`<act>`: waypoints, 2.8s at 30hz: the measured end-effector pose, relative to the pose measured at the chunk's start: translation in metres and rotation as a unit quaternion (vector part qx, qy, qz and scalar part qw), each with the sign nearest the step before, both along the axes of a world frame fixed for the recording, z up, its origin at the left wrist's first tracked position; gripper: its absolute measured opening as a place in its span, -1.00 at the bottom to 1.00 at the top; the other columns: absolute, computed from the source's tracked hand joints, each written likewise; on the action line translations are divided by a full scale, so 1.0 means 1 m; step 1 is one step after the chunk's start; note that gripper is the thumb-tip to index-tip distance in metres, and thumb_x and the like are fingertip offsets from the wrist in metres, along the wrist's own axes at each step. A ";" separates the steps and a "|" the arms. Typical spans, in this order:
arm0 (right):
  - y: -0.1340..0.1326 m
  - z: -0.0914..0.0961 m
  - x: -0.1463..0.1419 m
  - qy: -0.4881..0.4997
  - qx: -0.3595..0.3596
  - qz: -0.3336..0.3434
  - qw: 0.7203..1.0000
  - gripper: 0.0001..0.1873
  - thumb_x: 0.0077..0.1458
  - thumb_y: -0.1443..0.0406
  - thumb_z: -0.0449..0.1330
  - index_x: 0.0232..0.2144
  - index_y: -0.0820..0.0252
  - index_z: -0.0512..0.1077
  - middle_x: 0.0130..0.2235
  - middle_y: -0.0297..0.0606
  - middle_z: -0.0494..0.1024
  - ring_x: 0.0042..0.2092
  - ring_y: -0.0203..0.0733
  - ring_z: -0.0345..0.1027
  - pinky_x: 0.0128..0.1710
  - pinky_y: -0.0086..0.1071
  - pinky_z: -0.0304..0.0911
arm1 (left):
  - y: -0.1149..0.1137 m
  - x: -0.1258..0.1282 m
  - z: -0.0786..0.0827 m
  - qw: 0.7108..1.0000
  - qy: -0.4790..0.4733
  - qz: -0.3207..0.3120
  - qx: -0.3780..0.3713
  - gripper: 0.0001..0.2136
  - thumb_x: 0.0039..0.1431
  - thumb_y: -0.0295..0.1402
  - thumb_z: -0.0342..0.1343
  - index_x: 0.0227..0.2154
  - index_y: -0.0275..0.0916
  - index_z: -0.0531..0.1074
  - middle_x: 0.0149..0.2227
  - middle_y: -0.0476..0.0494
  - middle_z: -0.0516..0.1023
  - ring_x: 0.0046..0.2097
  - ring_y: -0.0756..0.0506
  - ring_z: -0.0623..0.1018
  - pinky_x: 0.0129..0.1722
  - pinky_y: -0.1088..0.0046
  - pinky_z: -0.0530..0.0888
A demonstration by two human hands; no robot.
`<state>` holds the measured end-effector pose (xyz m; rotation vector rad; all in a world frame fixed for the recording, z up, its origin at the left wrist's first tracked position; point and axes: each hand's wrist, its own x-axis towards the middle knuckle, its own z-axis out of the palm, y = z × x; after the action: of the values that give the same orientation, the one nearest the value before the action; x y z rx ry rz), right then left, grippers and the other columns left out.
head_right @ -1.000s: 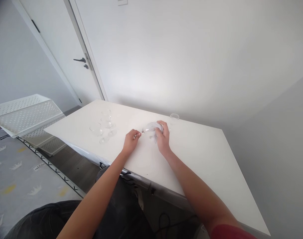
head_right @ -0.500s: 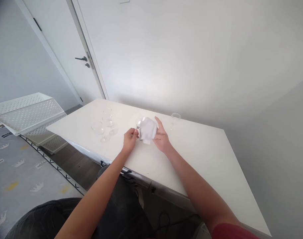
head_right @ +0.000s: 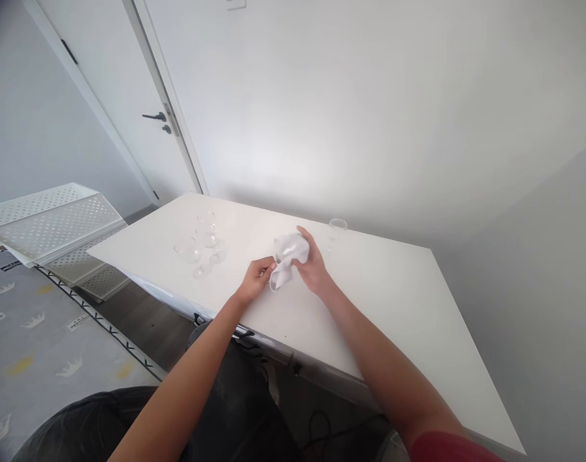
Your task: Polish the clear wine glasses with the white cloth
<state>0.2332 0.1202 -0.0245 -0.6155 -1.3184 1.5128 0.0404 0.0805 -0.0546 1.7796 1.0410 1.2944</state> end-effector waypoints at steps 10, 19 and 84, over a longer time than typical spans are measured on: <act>-0.008 -0.002 -0.017 -0.110 0.137 -0.193 0.965 -0.17 -0.07 0.13 0.45 0.24 -0.02 0.30 0.10 -0.16 0.51 0.03 0.00 0.44 0.03 -0.11 0.40 | 0.002 0.002 -0.002 0.992 0.084 0.075 0.052 -0.76 0.19 -0.44 0.01 -0.57 -0.23 0.14 -0.50 0.03 0.24 -0.44 0.01 0.19 -0.41 0.42 0.09; 0.004 0.004 -0.003 -0.099 0.095 -0.177 0.975 -0.80 0.00 0.16 0.39 -0.32 0.09 0.54 -0.26 -0.29 0.56 -0.20 -0.10 0.43 -0.19 -0.24 0.33 | -0.002 0.003 -0.003 0.973 0.195 0.065 0.108 -0.80 0.21 -0.46 0.00 -0.53 -0.20 0.20 -0.46 -0.01 0.32 -0.44 -0.02 0.27 -0.41 0.42 0.17; 0.006 -0.030 -0.025 -0.012 -0.091 -0.062 0.994 -0.66 -0.01 0.13 0.44 -0.16 0.03 0.56 -0.18 -0.29 0.60 -0.16 -0.11 0.46 -0.14 -0.23 0.35 | 0.005 -0.002 -0.001 0.979 -0.140 0.146 0.000 -0.56 0.43 0.03 -0.04 0.11 -0.18 0.41 0.19 -0.32 0.51 0.22 -0.24 0.50 0.16 0.15 0.46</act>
<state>0.2087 0.1266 -0.0541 -0.8187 -1.1468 1.5367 0.0384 0.0858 -0.0553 1.4265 1.1664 1.6675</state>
